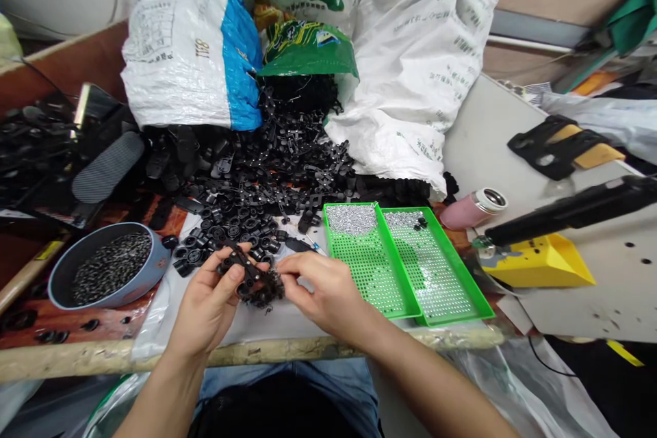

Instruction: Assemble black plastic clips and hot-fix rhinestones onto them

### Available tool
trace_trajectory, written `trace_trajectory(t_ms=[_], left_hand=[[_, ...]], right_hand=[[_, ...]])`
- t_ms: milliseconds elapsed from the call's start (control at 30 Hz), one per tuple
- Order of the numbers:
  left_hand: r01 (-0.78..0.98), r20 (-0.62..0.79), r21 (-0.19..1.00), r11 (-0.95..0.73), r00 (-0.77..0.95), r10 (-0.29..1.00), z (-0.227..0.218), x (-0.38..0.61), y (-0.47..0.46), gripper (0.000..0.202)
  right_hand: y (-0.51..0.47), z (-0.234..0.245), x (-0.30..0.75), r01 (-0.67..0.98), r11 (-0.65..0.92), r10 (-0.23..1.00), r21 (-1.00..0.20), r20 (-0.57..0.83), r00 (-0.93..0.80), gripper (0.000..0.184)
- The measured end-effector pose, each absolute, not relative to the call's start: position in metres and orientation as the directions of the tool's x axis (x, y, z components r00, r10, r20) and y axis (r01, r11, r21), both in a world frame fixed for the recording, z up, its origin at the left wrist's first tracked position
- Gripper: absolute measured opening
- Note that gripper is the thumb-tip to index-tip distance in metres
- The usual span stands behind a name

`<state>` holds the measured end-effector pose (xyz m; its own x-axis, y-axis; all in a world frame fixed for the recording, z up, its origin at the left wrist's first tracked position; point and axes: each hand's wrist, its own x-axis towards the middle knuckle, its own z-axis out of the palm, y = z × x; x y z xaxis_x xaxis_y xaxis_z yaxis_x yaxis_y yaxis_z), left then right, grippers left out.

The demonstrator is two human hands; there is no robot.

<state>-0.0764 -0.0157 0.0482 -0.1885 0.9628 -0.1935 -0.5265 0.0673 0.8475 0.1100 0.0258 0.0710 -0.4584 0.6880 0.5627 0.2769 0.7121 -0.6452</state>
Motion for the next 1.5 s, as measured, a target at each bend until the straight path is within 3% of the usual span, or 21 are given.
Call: trace_trajectory(t_ms=[67, 167, 800, 1200, 1367, 1500], left_hand=[[-0.52, -0.184, 0.852, 0.068, -0.175, 0.967, 0.046, -0.077, -0.016, 0.037], [-0.489, -0.159, 0.87, 0.072, -0.138, 0.978, 0.042, -0.076, -0.018, 0.036], [-0.433, -0.117, 0.899, 0.067, -0.092, 0.989, 0.039, -0.075, -0.021, 0.032], [-0.538, -0.154, 0.843, 0.022, -0.202, 0.967, 0.044, -0.067, -0.018, 0.034], [-0.605, -0.281, 0.783, 0.144, -0.138, 0.95, 0.053, -0.065, -0.016, 0.047], [-0.557, -0.272, 0.822, 0.122, -0.195, 0.942, 0.052, -0.07, -0.015, 0.046]], right_hand=[[0.026, 0.071, 0.11, 0.272, 0.598, 0.787, -0.754, 0.487, -0.378, 0.012], [0.027, 0.072, 0.11, 0.25, 0.577, 0.793, -0.777, 0.461, -0.397, 0.011], [0.026, 0.072, 0.106, 0.21, 0.802, 0.589, -0.558, 0.683, -0.433, 0.019], [0.02, 0.067, 0.109, 0.245, 0.873, 0.479, -0.422, 0.644, -0.597, 0.025], [0.021, 0.068, 0.109, 0.208, 0.805, 0.57, -0.555, 0.628, -0.53, 0.025], [0.021, 0.072, 0.11, 0.137, 0.704, 0.669, -0.696, 0.588, -0.454, 0.017]])
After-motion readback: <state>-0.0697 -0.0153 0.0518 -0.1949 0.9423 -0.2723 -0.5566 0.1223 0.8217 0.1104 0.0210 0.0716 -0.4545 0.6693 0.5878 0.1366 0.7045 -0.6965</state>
